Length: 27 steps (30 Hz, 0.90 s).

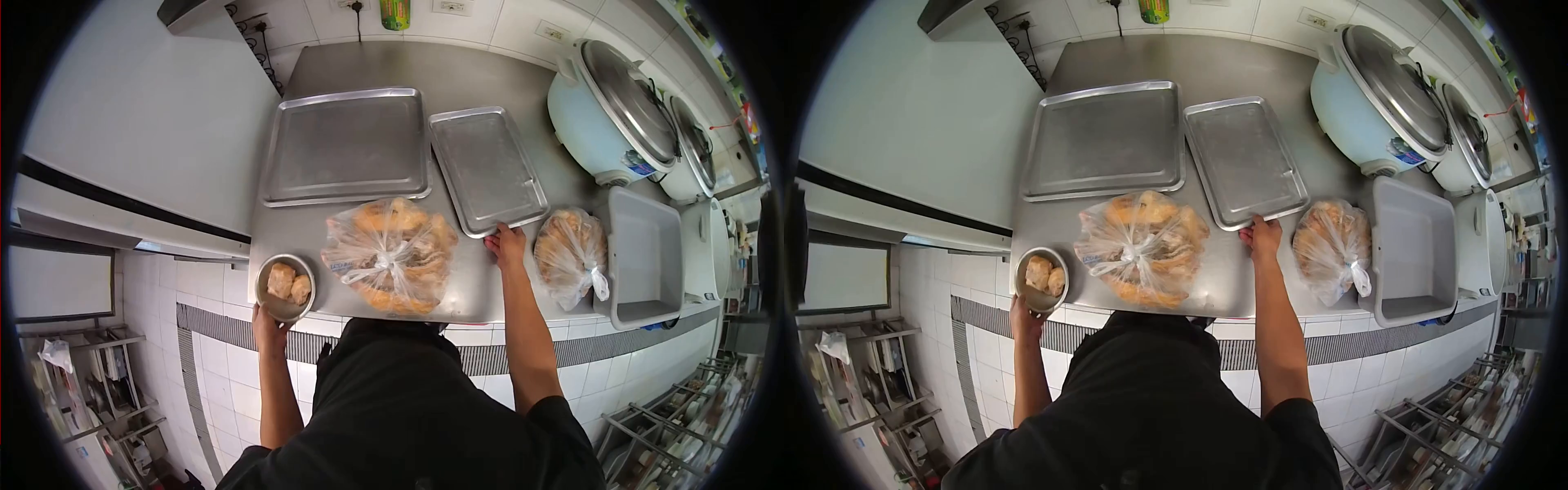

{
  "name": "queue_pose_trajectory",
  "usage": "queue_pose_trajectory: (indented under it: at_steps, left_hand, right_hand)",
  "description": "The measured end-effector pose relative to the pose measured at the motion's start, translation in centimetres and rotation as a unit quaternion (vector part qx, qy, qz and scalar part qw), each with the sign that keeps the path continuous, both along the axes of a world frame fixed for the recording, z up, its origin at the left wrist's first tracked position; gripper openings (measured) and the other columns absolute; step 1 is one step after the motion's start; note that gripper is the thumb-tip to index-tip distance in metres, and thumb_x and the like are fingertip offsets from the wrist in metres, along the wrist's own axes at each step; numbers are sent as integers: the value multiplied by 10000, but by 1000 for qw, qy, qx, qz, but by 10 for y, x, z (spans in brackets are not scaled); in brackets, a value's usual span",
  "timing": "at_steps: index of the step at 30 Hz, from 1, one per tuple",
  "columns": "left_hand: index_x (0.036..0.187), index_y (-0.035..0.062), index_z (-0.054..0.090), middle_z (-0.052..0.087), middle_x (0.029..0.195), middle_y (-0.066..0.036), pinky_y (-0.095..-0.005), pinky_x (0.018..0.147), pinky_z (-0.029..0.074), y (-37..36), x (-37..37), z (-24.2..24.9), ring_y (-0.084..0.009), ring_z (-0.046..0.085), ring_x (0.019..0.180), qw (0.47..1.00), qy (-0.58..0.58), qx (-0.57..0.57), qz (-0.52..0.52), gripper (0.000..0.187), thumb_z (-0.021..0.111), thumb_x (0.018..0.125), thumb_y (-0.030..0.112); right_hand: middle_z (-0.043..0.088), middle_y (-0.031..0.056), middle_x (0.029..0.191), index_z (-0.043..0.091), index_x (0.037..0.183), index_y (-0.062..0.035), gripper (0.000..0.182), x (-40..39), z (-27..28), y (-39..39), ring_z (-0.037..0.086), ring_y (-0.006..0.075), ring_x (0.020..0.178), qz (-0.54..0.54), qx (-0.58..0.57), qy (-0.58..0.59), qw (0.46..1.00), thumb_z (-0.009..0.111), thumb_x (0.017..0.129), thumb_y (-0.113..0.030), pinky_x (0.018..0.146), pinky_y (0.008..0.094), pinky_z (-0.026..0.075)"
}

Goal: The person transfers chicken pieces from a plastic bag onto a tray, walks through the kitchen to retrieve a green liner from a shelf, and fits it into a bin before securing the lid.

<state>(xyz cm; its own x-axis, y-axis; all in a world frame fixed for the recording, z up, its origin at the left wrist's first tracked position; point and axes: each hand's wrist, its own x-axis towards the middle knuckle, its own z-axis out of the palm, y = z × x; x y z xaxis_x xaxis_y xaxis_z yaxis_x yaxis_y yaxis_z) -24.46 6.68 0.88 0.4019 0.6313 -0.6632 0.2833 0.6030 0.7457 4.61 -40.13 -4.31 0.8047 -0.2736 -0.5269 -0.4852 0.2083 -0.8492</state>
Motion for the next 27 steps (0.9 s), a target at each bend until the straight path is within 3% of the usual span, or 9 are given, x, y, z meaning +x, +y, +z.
queue_pose_trajectory:
  at_steps: [4,5,7,8,10,14,18,21,27]
  left_hand:
    - [1415,104,365,487,1330,-161,-455,826,555,20,40,-5,-309,570,1123,996,-17,43,-71,491,447,943,210]
    - [1354,53,435,504,1291,-155,-373,803,545,2,60,24,-263,596,1034,989,55,137,-9,432,481,947,190]
    - [1278,20,506,528,1261,-139,-319,761,518,-2,68,32,-228,601,968,815,96,561,-108,353,519,946,140]
    - [1166,-15,581,598,1147,-133,-320,742,497,-26,79,64,-220,607,893,856,-14,498,-135,255,553,930,78]
    - [999,33,653,663,816,-97,-311,639,488,-66,98,72,-201,618,685,797,-56,537,-271,118,617,897,79]
    - [855,63,634,651,769,-115,-380,597,483,-148,134,78,-308,626,676,657,-24,567,-496,262,698,833,316]
    - [883,18,623,607,699,-64,-320,554,436,-142,153,64,-153,542,588,778,-157,335,-507,124,580,891,133]
    - [878,23,619,602,712,-16,-270,529,405,-119,154,116,-91,514,593,904,-171,103,-377,107,572,892,118]
    - [976,44,660,604,758,8,-209,583,397,-82,164,152,-61,498,630,898,-289,36,-330,154,537,949,132]
  right_hand:
    - [622,79,719,553,990,-9,227,-13,11,38,600,154,528,-27,68,29,997,618,919,-214,491,297,539]
    - [622,79,719,553,990,-9,227,-20,19,37,600,154,528,-26,67,31,997,618,919,-214,491,297,539]
    - [612,77,695,567,825,-45,235,-36,37,31,583,140,572,128,-91,48,986,609,936,-248,456,280,480]
    - [613,59,654,600,745,-41,285,-46,46,38,558,119,580,132,-175,18,976,621,928,-258,481,269,447]
    - [626,58,663,636,838,-27,238,-67,44,49,564,107,575,172,-193,-85,962,635,908,-255,500,259,451]
    - [653,77,1000,665,1087,-89,311,-88,91,112,639,197,795,334,-250,-349,839,693,806,-221,642,301,496]
    - [587,72,1192,602,1234,-135,465,-93,122,137,618,276,1010,431,-431,-371,701,707,784,-185,798,383,516]
    - [595,62,1166,589,1251,-141,502,-89,109,141,629,276,974,421,-448,-348,708,700,762,-164,818,406,509]
    - [623,67,1074,681,972,-63,223,-101,115,143,643,305,799,326,-391,-373,776,637,754,-48,711,385,525]
